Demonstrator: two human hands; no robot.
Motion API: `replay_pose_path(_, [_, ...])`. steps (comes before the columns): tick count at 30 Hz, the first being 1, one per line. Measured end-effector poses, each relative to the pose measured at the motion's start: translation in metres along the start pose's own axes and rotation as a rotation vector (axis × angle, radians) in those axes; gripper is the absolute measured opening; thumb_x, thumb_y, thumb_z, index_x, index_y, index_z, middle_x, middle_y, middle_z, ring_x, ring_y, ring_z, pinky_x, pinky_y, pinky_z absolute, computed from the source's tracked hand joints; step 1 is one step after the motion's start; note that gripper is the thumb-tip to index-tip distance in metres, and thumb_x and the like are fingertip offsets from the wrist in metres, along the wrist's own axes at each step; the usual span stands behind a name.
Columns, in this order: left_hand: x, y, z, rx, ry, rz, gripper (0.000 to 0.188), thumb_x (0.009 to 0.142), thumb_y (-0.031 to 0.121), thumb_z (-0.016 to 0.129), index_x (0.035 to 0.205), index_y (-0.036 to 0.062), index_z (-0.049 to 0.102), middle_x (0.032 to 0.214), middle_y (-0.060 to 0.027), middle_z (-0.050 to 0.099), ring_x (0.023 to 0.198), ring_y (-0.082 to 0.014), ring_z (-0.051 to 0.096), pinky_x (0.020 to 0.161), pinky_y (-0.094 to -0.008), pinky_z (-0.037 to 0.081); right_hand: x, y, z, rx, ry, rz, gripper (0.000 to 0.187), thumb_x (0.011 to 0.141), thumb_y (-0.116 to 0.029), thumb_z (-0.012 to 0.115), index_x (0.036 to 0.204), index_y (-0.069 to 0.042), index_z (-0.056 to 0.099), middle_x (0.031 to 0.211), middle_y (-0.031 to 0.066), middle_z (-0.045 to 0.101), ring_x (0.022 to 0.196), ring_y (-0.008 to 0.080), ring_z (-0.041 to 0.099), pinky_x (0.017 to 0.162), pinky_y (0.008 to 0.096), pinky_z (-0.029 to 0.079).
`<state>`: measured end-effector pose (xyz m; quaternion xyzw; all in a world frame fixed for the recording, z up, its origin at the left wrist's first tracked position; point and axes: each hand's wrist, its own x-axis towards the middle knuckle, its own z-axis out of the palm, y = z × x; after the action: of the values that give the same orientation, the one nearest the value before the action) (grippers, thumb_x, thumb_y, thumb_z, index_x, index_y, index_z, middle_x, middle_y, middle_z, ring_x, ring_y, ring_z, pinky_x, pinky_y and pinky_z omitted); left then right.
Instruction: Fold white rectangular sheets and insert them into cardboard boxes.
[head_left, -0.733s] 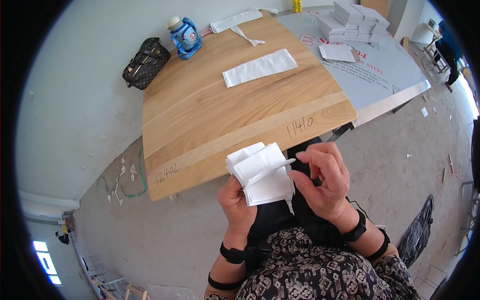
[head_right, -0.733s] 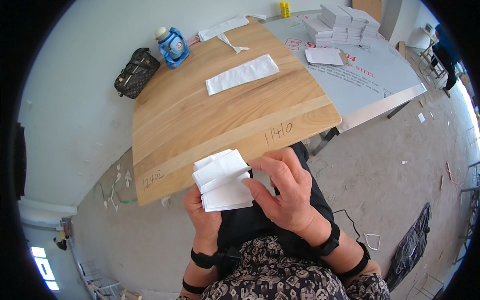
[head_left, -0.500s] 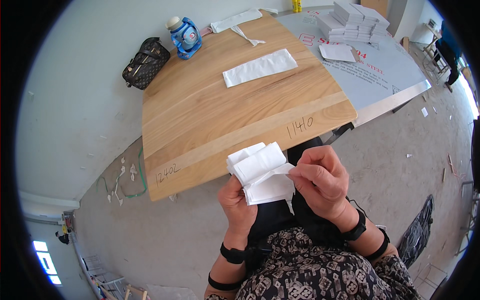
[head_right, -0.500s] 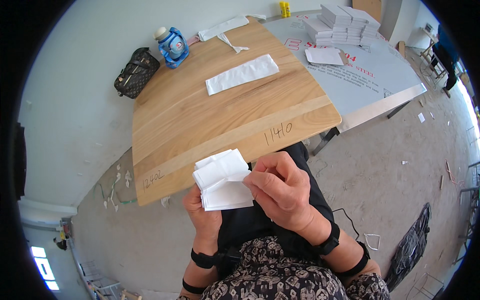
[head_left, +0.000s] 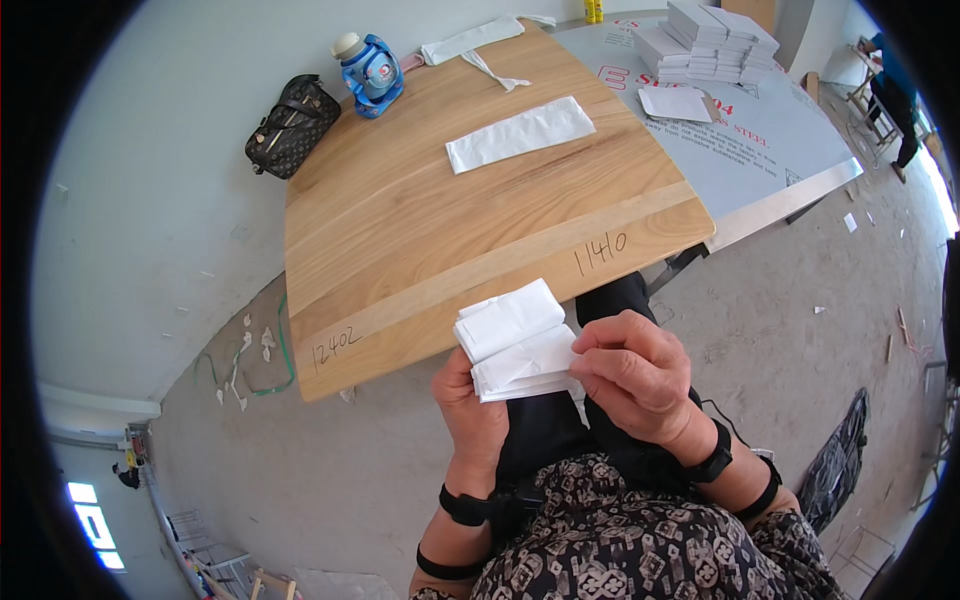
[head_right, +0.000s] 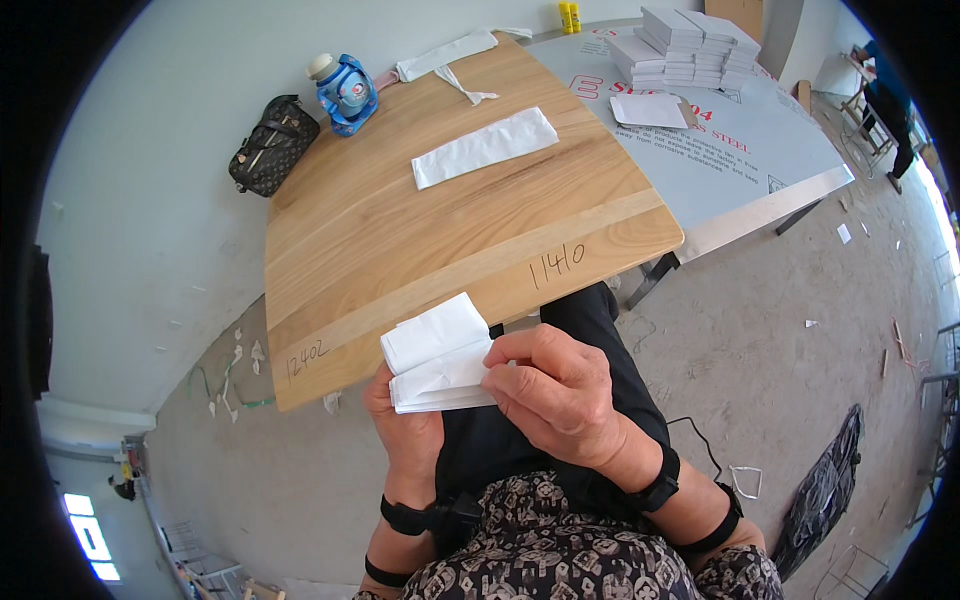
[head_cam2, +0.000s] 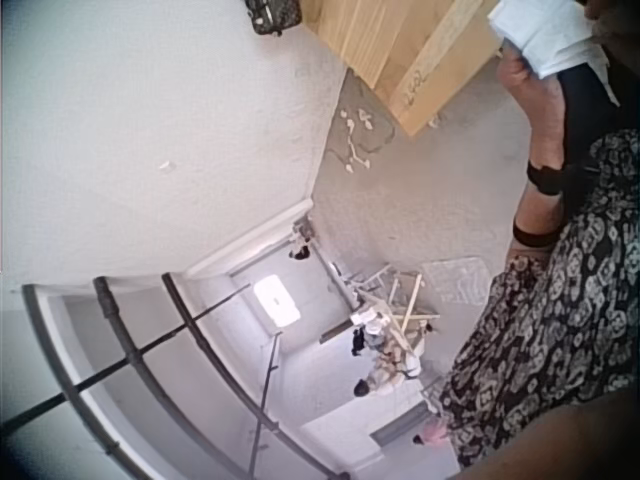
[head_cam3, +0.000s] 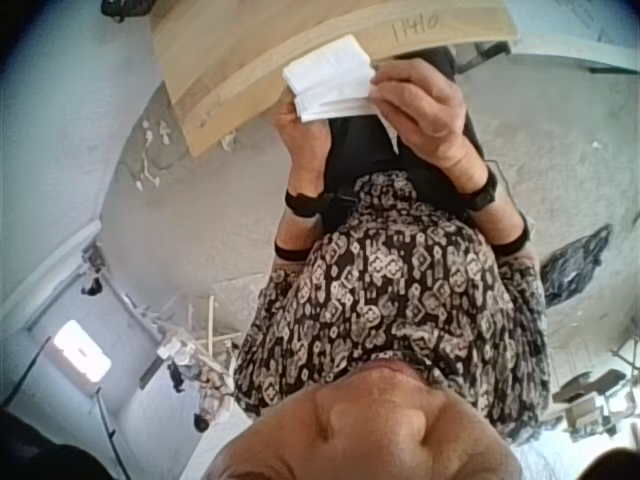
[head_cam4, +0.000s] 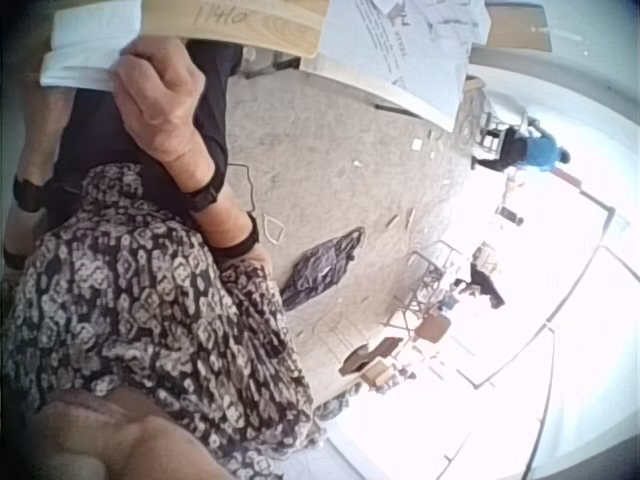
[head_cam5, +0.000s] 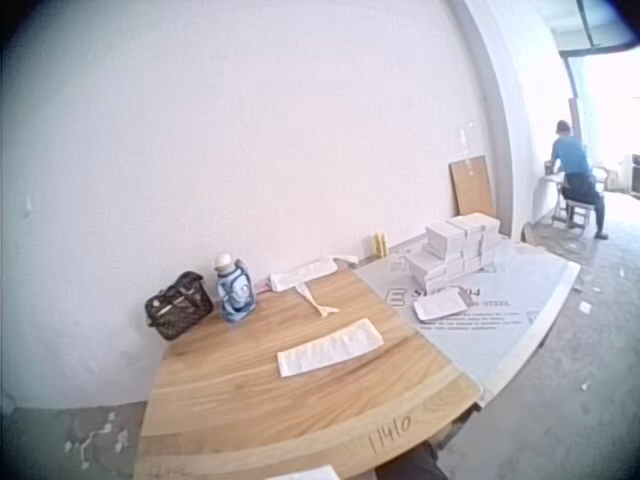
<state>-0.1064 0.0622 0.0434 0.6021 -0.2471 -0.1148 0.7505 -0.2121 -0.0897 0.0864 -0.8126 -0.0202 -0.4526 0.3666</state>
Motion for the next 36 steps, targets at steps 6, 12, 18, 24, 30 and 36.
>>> replay_pose_path(6, [0.002, 0.006, 0.005, -0.046, 0.000, 0.023, 0.023, 0.088, 0.005, 0.065, 0.111, -0.0007, 0.066, 0.105, -0.0044, 0.068, 0.094, -0.0108, 0.062, 0.084, -0.0269, 0.049, -0.001, 0.001, 0.000, 0.114, -0.084, 0.027, 0.024, 0.063, 0.005, 0.072, 0.083, -0.001, 0.061, 0.084, 0.0085, 0.065, 0.066, 0.0234, 0.061, 0.057, 0.0307, 0.050])
replay_pose_path(12, [0.001, 0.012, 0.007, 0.232, -0.038, 0.094, 0.020, 0.088, 0.010, 0.066, 0.104, -0.0026, 0.068, 0.093, -0.0011, 0.070, 0.084, -0.0085, 0.062, 0.076, -0.0248, 0.048, -0.002, 0.000, -0.005, 0.356, -0.322, 0.215, 0.022, 0.072, 0.003, 0.071, 0.091, -0.003, 0.063, 0.075, 0.0052, 0.063, 0.063, 0.0179, 0.058, 0.054, 0.0273, 0.045])
replay_pose_path(18, [0.005, 0.018, 0.007, 0.291, -0.150, 0.247, 0.019, 0.085, 0.012, 0.070, 0.097, -0.0017, 0.070, 0.087, -0.0044, 0.071, 0.079, -0.0092, 0.063, 0.071, -0.0256, 0.049, 0.004, 0.000, -0.004, 0.117, 0.044, 0.465, 0.030, 0.076, -0.002, 0.075, 0.104, -0.005, 0.066, 0.083, 0.0020, 0.056, 0.058, 0.0086, 0.040, 0.051, 0.0222, 0.037])
replay_pose_path(24, [0.004, 0.017, 0.010, 0.193, -0.155, 0.216, 0.017, 0.084, 0.011, 0.071, 0.095, -0.0016, 0.071, 0.086, -0.0062, 0.071, 0.078, -0.0095, 0.063, 0.072, -0.0259, 0.049, 0.004, 0.000, -0.007, 0.098, 0.039, 0.366, 0.021, 0.072, 0.003, 0.074, 0.090, -0.006, 0.070, 0.086, 0.0041, 0.055, 0.070, 0.0127, 0.052, 0.059, 0.0245, 0.043])
replay_pose_path(30, [0.003, 0.014, 0.009, 0.158, -0.146, 0.198, 0.016, 0.085, 0.009, 0.070, 0.095, -0.0022, 0.070, 0.088, -0.0057, 0.071, 0.079, -0.0089, 0.062, 0.073, -0.0255, 0.049, 0.001, 0.001, -0.008, 0.119, 0.029, 0.305, 0.021, 0.070, 0.005, 0.073, 0.087, -0.004, 0.068, 0.087, 0.0052, 0.055, 0.072, 0.0147, 0.056, 0.061, 0.0250, 0.045])
replay_pose_path(36, [0.003, 0.014, 0.008, 0.170, -0.127, 0.211, 0.017, 0.086, 0.010, 0.069, 0.098, -0.0024, 0.070, 0.092, -0.0046, 0.071, 0.083, -0.0080, 0.061, 0.076, -0.0256, 0.048, 0.002, -0.001, -0.014, 0.300, -0.094, 0.331, 0.012, 0.073, 0.002, 0.073, 0.079, -0.003, 0.064, 0.078, 0.0049, 0.061, 0.063, 0.0142, 0.055, 0.054, 0.0253, 0.044])
